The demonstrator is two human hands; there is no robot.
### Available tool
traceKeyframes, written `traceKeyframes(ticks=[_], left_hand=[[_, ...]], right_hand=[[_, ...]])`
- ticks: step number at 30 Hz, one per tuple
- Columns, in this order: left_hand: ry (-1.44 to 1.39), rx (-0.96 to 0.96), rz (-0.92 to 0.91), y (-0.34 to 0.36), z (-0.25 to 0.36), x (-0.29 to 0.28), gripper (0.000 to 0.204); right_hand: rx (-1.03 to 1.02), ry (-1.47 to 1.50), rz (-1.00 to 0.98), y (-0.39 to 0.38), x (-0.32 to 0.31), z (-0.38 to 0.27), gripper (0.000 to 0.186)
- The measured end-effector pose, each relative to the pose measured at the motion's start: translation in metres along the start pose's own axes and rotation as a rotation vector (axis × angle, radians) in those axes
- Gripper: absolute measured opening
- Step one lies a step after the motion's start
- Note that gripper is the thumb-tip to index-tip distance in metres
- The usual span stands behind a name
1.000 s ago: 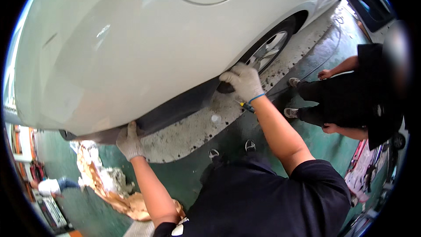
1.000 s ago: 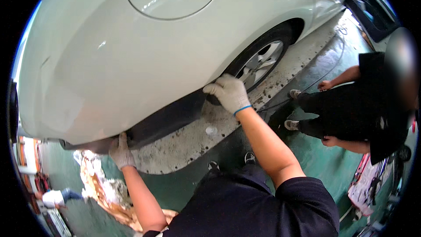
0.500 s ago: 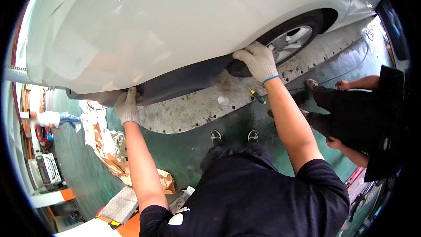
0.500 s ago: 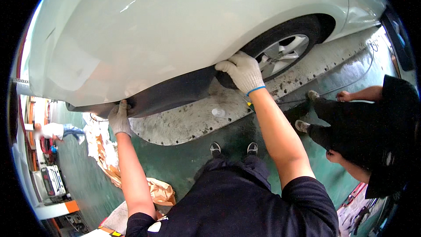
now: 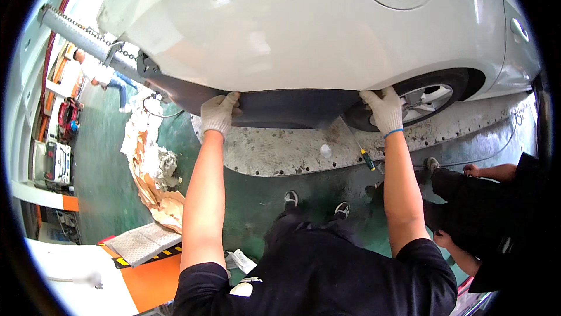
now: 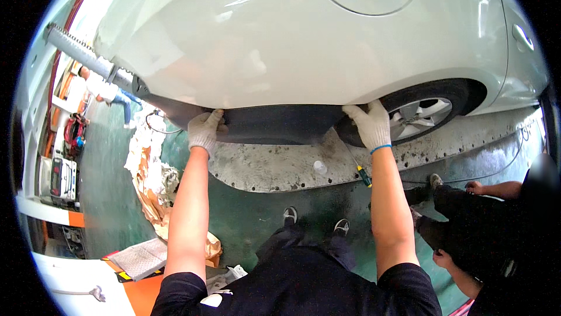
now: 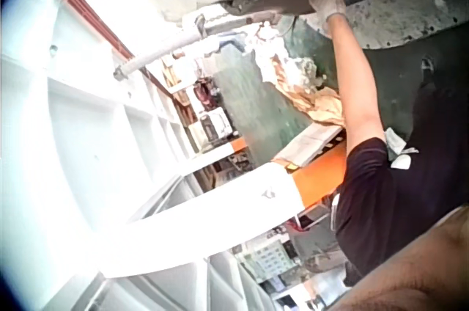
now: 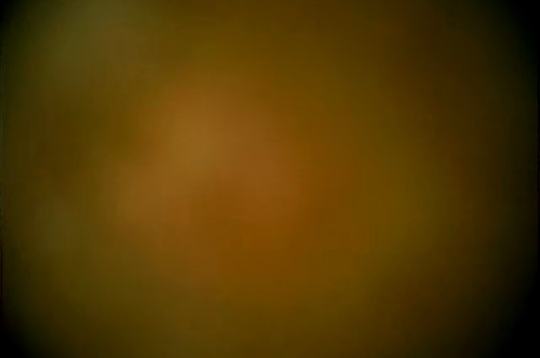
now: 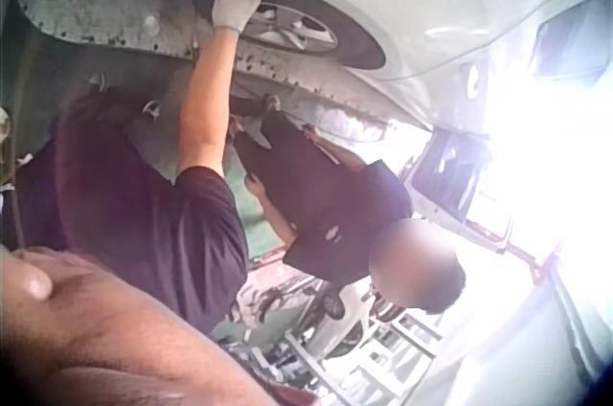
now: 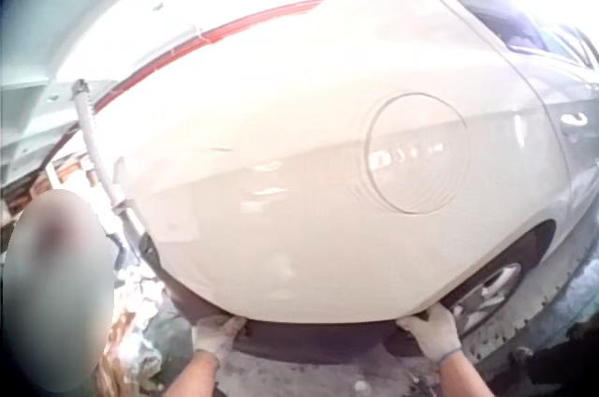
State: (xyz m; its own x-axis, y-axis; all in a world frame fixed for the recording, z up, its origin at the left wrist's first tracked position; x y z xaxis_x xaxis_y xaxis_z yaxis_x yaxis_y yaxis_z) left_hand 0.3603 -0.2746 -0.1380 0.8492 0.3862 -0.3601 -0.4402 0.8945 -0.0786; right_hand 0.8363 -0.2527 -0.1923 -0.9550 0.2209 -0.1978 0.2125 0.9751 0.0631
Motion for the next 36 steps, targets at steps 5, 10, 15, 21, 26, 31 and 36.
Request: traceKeyframes(ticks=[5,10,15,21,26,31,36], left_hand=[[-0.015,0.054,-0.108,0.006,0.004,0.002,0.049],[-0.071,0.01,-0.194,0.016,-0.009,-0.01,0.055],[0.053,0.026,-0.374,0.024,0.01,-0.005,0.059],[0.749,0.473,-0.632,0.028,0.022,-0.003,0.061],[0.429,0.344,-0.689,0.04,0.02,-0.013,0.08],[0.174,0.433,-0.485,0.051,0.038,-0.088,0.062],[-0.185,0.813,0.155,0.079,0.069,-0.212,0.042]], right_hand=[[0.003,-0.242,0.255,-0.05,0.024,-0.024,0.048],[-0.421,-0.387,-0.37,-0.126,0.16,-0.13,0.029],[-1.396,-0.558,-0.708,-0.114,0.266,-0.148,0.035],[-1.054,-0.682,-0.396,-0.088,0.301,-0.159,0.043],[-1.027,-0.764,-0.635,-0.09,0.338,-0.163,0.037],[-0.868,-0.823,-0.554,-0.089,0.341,-0.17,0.042],[-0.728,-0.613,-0.489,-0.091,0.351,-0.188,0.035]])
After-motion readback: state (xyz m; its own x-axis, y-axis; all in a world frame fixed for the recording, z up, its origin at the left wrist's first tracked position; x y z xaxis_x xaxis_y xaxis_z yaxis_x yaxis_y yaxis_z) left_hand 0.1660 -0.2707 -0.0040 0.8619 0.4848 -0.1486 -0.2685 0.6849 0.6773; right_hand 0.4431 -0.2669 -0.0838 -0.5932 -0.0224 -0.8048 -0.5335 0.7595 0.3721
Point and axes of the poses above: each hand's wrist, its own y-axis towards the middle knuckle, its own x-axis out of the palm, z = x × y, the point moved 7 cm from there along y, towards the middle knuckle, and after that the axes turned 3 degrees about -y, right-handed, at the moved point
